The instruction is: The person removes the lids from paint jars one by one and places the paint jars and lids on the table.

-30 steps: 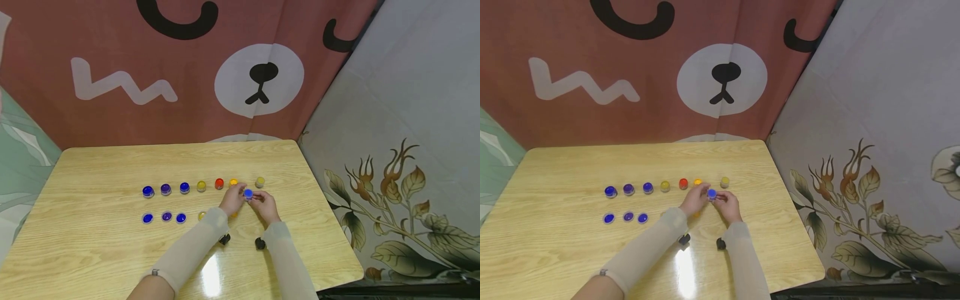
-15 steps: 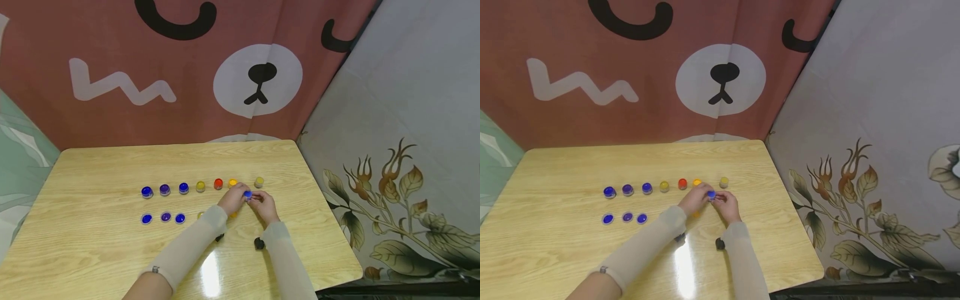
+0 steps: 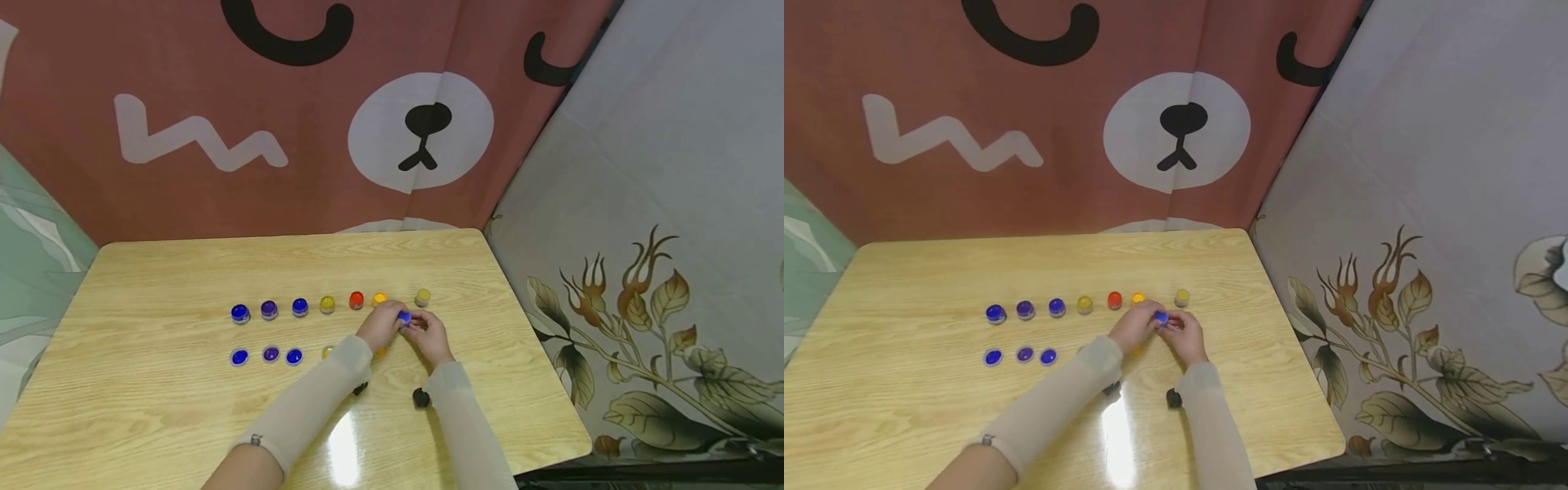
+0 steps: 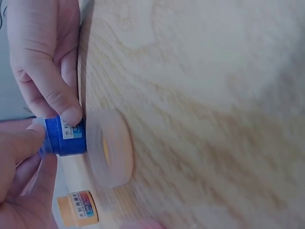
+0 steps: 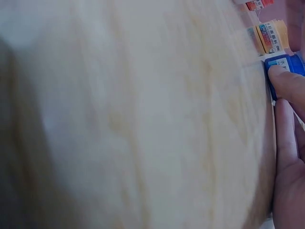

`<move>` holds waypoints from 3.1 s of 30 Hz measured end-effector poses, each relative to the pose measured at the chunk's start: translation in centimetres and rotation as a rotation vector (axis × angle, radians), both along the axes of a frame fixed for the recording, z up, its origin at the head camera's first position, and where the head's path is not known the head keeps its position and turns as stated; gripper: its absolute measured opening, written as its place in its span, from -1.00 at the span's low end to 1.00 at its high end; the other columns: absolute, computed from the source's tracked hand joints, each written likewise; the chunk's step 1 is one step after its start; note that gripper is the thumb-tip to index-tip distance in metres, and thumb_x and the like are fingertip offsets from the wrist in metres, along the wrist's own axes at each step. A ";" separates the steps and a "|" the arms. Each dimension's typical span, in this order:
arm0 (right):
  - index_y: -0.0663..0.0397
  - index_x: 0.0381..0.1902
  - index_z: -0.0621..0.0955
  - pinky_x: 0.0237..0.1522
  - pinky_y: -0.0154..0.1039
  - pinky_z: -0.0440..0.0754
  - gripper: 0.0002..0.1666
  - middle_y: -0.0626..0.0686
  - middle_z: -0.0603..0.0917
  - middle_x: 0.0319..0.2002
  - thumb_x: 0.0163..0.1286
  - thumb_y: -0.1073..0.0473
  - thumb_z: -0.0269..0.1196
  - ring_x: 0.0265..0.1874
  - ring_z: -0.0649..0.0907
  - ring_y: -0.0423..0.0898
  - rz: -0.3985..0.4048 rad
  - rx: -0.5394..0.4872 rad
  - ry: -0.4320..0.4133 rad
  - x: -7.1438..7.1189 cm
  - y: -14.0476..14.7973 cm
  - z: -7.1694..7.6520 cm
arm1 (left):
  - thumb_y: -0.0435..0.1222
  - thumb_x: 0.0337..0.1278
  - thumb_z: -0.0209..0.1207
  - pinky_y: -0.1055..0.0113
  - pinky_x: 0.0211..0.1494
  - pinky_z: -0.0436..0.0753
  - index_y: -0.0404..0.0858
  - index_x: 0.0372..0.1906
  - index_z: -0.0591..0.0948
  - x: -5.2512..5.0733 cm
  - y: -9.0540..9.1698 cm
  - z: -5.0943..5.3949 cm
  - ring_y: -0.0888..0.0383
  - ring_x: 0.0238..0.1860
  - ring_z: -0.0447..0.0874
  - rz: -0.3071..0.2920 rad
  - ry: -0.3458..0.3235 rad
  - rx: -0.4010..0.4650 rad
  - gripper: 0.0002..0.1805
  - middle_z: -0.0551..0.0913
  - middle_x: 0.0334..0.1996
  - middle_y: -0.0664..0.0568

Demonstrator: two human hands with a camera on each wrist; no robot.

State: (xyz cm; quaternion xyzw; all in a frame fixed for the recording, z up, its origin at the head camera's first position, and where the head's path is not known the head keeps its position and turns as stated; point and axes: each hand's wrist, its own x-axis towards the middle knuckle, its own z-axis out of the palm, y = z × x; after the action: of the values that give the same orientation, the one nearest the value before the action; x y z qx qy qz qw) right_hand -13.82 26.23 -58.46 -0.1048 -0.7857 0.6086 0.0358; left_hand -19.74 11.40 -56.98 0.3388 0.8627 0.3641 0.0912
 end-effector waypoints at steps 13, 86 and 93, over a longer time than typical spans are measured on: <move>0.30 0.07 0.65 -0.05 -0.34 0.71 -0.57 0.18 0.69 -0.10 0.23 0.46 0.41 -0.12 0.67 -0.04 -0.052 0.036 -0.013 -1.1 0.7 -2.9 | -0.38 0.42 0.17 0.08 0.19 0.65 -0.36 0.31 0.54 0.3 -0.7 -0.5 -0.12 0.12 0.59 0.194 -0.190 0.208 -0.58 0.58 0.13 -0.29; 0.28 -0.23 0.74 -0.28 -0.21 0.73 -0.88 0.17 0.73 -0.31 0.28 0.33 0.42 -0.31 0.70 0.01 -0.341 0.184 -0.080 -4.3 -1.8 -1.1 | -0.42 0.14 0.35 0.21 0.06 0.69 -0.45 0.14 0.56 5.5 0.1 0.2 -0.04 -0.11 0.63 0.047 0.141 -0.328 -0.54 0.59 -0.11 -0.19; 0.31 -0.18 0.74 -0.23 -0.20 0.71 -0.84 0.19 0.73 -0.25 0.29 0.33 0.40 -0.25 0.70 0.03 -0.278 0.178 -0.051 -3.9 -1.3 -1.3 | -0.40 0.16 0.34 0.20 0.05 0.69 -0.45 0.15 0.55 5.4 0.1 0.3 -0.03 -0.13 0.61 0.025 0.151 -0.350 -0.54 0.59 -0.11 -0.19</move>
State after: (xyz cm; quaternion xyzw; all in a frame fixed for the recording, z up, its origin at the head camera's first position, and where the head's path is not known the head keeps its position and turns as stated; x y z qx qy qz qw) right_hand -17.76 24.91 -59.76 -0.2245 -0.8151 0.5228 0.1089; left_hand -14.32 11.47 -56.69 0.3332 0.9215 0.1833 0.0791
